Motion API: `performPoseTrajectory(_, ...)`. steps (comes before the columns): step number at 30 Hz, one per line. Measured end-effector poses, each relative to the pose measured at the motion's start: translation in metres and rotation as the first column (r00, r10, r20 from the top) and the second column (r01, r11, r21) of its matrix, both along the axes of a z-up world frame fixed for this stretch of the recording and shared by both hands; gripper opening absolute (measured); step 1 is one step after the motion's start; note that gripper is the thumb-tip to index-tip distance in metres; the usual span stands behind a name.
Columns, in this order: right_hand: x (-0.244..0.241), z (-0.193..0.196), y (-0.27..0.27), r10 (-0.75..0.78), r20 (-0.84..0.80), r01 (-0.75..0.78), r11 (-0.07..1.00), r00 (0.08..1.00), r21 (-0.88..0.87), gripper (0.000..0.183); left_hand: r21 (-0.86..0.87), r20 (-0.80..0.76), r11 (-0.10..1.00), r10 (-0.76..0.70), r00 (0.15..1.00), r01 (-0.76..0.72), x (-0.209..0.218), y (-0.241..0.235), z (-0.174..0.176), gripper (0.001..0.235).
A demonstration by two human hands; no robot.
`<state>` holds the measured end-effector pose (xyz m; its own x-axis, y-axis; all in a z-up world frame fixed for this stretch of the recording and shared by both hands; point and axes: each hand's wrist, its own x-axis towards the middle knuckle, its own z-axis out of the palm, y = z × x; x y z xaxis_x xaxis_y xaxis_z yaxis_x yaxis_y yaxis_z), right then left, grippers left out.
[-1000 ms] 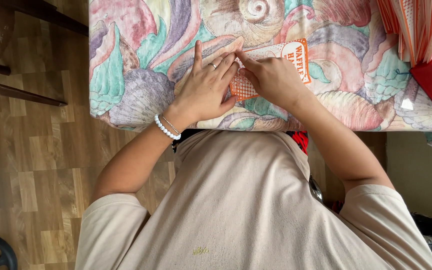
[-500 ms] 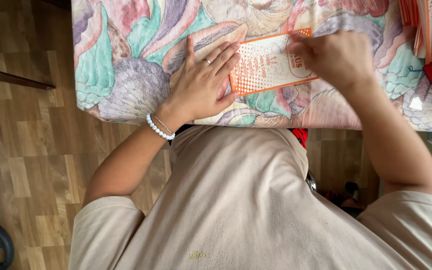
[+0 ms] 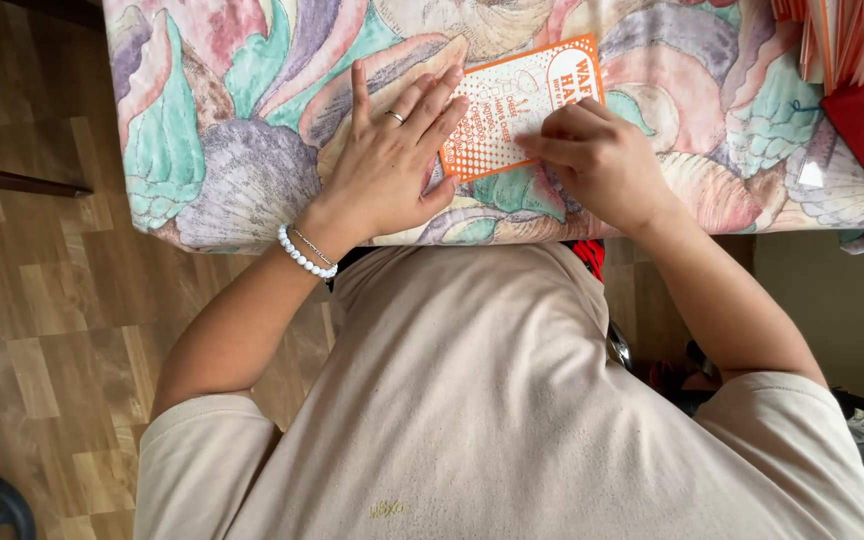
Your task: Folding flat paper bags or sleeves along pre-scored lines and stacking them in an organized pile.
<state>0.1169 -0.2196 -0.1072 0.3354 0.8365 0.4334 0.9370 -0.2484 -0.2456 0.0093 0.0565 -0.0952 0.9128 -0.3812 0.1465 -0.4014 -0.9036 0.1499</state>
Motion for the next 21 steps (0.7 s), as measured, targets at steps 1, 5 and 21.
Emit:
performPoseTrajectory(1,0.005,-0.002,-0.002,-0.001,-0.001,0.001,1.000,1.000,-0.002,0.027,-0.002,-0.001,1.000,-0.001,1.000,0.001,0.001,0.000,0.000,0.074)
performPoseTrajectory(5,0.029,-0.004,-0.006,0.007,-0.144,-0.028,0.989,0.990,-0.142,0.042,-0.036,0.028,0.999,0.002,1.000,-0.001,0.001,0.001,0.000,0.075)
performPoseTrajectory(21,0.075,0.018,-0.011,-0.385,0.278,0.470,0.789,0.880,-0.396,0.042,-0.061,0.015,0.998,0.004,1.000,-0.003,0.002,0.000,0.007,0.072)
